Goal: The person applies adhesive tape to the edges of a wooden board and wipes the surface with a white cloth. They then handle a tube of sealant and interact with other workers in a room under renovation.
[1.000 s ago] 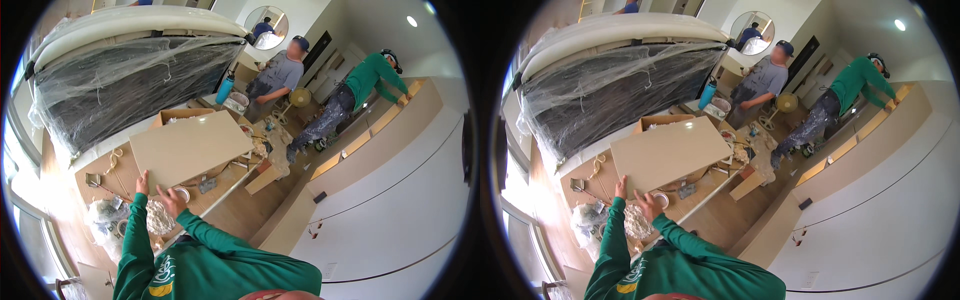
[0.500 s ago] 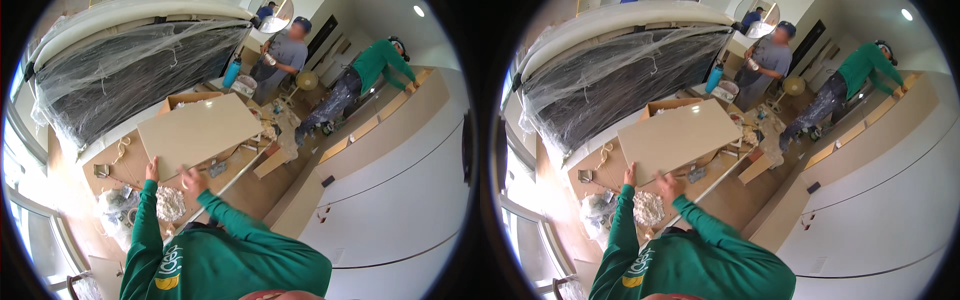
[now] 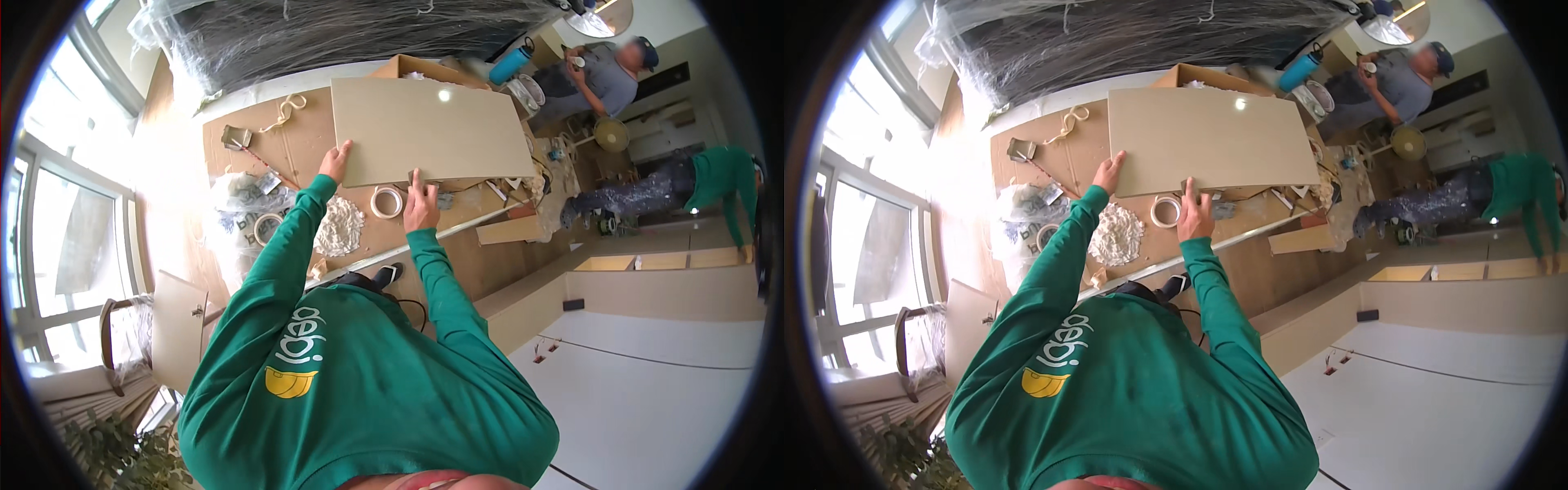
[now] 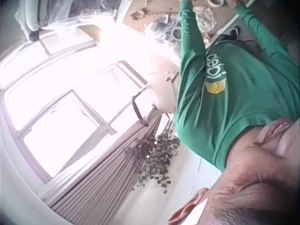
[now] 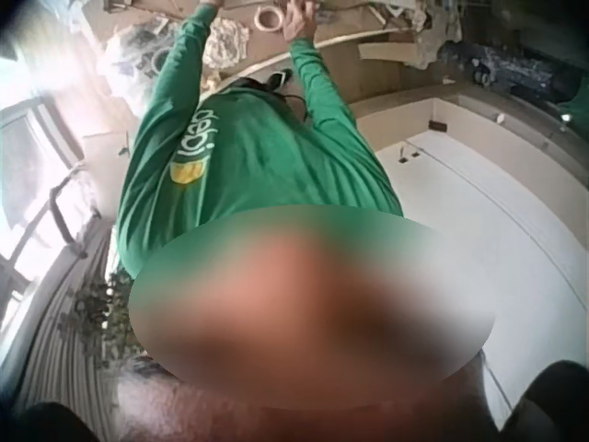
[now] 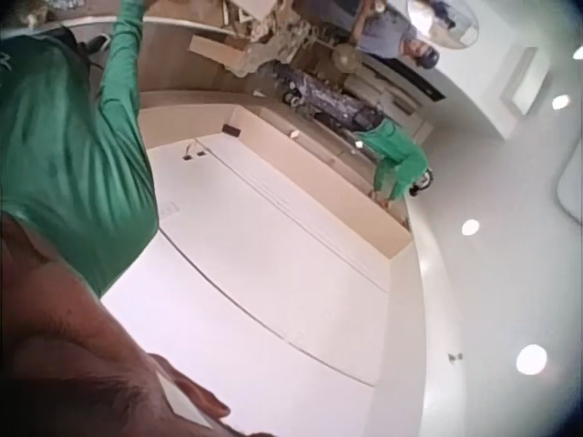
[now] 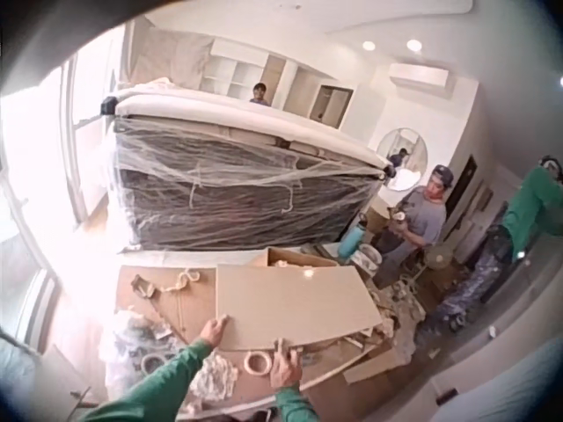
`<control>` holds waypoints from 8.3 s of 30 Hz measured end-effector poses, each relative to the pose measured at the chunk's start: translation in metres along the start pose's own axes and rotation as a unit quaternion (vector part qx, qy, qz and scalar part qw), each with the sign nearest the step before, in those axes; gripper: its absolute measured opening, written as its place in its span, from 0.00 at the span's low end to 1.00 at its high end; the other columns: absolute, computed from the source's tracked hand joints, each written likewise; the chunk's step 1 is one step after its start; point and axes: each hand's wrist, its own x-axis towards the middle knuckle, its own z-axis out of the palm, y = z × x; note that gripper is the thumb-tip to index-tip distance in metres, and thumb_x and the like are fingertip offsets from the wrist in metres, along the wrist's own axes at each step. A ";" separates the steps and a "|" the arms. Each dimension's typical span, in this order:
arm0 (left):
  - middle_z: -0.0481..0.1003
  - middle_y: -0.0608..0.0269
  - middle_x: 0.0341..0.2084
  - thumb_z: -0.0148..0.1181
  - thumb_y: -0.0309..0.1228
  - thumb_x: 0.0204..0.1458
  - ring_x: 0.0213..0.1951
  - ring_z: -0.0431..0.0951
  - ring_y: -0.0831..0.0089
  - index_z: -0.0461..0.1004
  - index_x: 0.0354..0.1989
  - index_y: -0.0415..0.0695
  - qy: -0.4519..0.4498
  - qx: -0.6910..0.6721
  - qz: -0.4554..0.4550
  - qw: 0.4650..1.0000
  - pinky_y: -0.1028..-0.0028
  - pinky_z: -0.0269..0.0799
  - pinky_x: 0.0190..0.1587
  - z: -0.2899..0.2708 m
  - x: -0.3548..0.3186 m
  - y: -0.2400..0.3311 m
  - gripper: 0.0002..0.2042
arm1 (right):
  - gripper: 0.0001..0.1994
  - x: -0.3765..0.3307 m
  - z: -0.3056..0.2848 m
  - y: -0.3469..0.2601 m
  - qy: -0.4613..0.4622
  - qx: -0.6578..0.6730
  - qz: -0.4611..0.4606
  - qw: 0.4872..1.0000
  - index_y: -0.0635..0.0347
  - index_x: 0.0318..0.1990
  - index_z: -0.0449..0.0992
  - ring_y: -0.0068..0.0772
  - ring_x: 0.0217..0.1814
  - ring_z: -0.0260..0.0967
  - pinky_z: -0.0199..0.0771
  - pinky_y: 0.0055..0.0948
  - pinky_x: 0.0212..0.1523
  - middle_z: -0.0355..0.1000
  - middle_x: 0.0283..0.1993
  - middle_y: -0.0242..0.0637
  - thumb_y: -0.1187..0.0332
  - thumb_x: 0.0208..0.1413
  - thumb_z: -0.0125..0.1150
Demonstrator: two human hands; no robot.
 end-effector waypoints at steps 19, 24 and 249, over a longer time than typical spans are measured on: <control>0.71 0.48 0.32 0.42 0.36 0.67 0.35 0.72 0.54 0.63 0.66 0.48 0.005 0.186 0.335 0.924 0.62 0.70 0.41 -0.013 0.026 -0.057 0.20 | 0.33 -0.007 0.021 -0.048 0.016 0.084 -0.094 0.992 0.45 0.68 0.63 0.42 0.34 0.68 0.72 0.41 0.34 0.64 0.36 0.43 0.74 0.52 0.59; 0.72 0.45 0.41 0.40 0.30 0.67 0.43 0.73 0.54 0.55 0.69 0.43 -0.121 0.187 0.103 0.969 0.64 0.71 0.47 -0.014 0.018 -0.029 0.22 | 0.33 -0.008 0.006 -0.034 -0.039 0.083 -0.130 0.987 0.44 0.69 0.62 0.47 0.44 0.71 0.76 0.37 0.37 0.65 0.45 0.45 0.73 0.52 0.58; 0.77 0.62 0.45 0.63 0.50 0.54 0.48 0.76 0.67 0.73 0.53 0.44 -0.194 -0.002 -0.386 0.902 0.65 0.75 0.46 0.619 -0.158 0.042 0.26 | 0.18 -0.040 -0.243 0.940 0.038 0.147 0.612 0.776 0.67 0.42 0.72 0.42 0.29 0.73 0.73 0.39 0.25 0.73 0.30 0.45 0.63 0.48 0.63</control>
